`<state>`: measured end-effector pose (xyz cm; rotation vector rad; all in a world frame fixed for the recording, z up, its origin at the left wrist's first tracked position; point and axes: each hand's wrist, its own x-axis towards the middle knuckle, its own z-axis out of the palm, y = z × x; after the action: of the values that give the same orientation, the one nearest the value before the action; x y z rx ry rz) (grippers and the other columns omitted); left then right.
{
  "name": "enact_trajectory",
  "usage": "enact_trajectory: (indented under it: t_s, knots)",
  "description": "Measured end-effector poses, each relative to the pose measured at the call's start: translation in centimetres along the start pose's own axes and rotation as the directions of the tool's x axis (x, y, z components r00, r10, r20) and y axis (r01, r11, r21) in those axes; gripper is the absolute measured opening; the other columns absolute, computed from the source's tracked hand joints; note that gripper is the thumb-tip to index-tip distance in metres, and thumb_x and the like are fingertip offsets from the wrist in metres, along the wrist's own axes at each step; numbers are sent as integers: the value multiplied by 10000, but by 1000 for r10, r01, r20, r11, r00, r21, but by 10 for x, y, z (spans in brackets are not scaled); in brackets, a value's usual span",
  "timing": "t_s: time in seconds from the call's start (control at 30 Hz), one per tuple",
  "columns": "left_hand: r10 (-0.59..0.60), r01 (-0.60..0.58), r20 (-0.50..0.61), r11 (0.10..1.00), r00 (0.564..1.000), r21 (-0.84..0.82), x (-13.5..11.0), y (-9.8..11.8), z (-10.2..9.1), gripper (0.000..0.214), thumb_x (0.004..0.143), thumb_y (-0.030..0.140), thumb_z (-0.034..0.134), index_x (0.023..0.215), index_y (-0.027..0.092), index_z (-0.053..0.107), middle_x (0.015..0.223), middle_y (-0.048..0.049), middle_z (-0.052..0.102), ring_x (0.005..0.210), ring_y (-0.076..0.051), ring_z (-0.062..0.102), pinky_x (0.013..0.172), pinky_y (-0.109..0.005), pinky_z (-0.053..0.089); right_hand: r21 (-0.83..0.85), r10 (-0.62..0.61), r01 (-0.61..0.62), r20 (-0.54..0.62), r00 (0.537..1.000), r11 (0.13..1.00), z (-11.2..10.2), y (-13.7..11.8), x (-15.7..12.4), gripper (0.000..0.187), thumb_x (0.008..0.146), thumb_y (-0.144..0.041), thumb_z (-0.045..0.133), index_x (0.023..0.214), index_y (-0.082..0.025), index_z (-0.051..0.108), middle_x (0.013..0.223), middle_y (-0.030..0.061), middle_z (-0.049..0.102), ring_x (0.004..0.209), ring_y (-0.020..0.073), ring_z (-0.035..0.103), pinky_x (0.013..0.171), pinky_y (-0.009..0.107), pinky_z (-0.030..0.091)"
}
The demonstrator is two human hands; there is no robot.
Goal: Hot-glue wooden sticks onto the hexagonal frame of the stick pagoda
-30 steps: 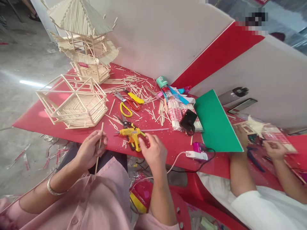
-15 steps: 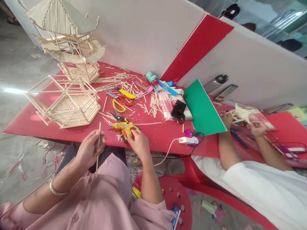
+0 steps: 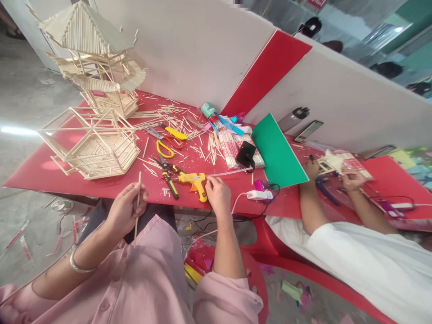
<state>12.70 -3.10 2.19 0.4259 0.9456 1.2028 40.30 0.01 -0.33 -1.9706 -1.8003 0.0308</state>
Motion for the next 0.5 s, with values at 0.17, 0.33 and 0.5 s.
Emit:
enact_trajectory:
  t_s: [0.17,0.33,0.5]
  knots:
    - [3,-2,-30,1000,1000,9,3,-1,-1,232,805,383,655,794,178,548,591,34,569,338,-46,339,324,-171,210,-25,72,-73,-28,997,997,10,-9,-25,384,909,-424,468,1127,-191,683,1031,101,707,924,226,640,778,306,456]
    - [-7,7,-33,1000,999,23,7,-3,0,258,781,402,680,791,179,549,585,36,566,338,-45,340,323,-170,211,-107,93,-92,7,996,990,25,-15,-42,358,822,-346,556,1114,-185,685,977,90,686,861,216,619,710,285,429]
    - [-19,20,-19,999,1000,28,7,-6,2,282,768,418,694,786,177,549,576,37,566,335,-39,332,321,-161,204,-70,88,-96,-111,990,993,29,17,-20,368,867,-393,491,1070,-161,693,919,100,673,825,216,599,735,299,442]
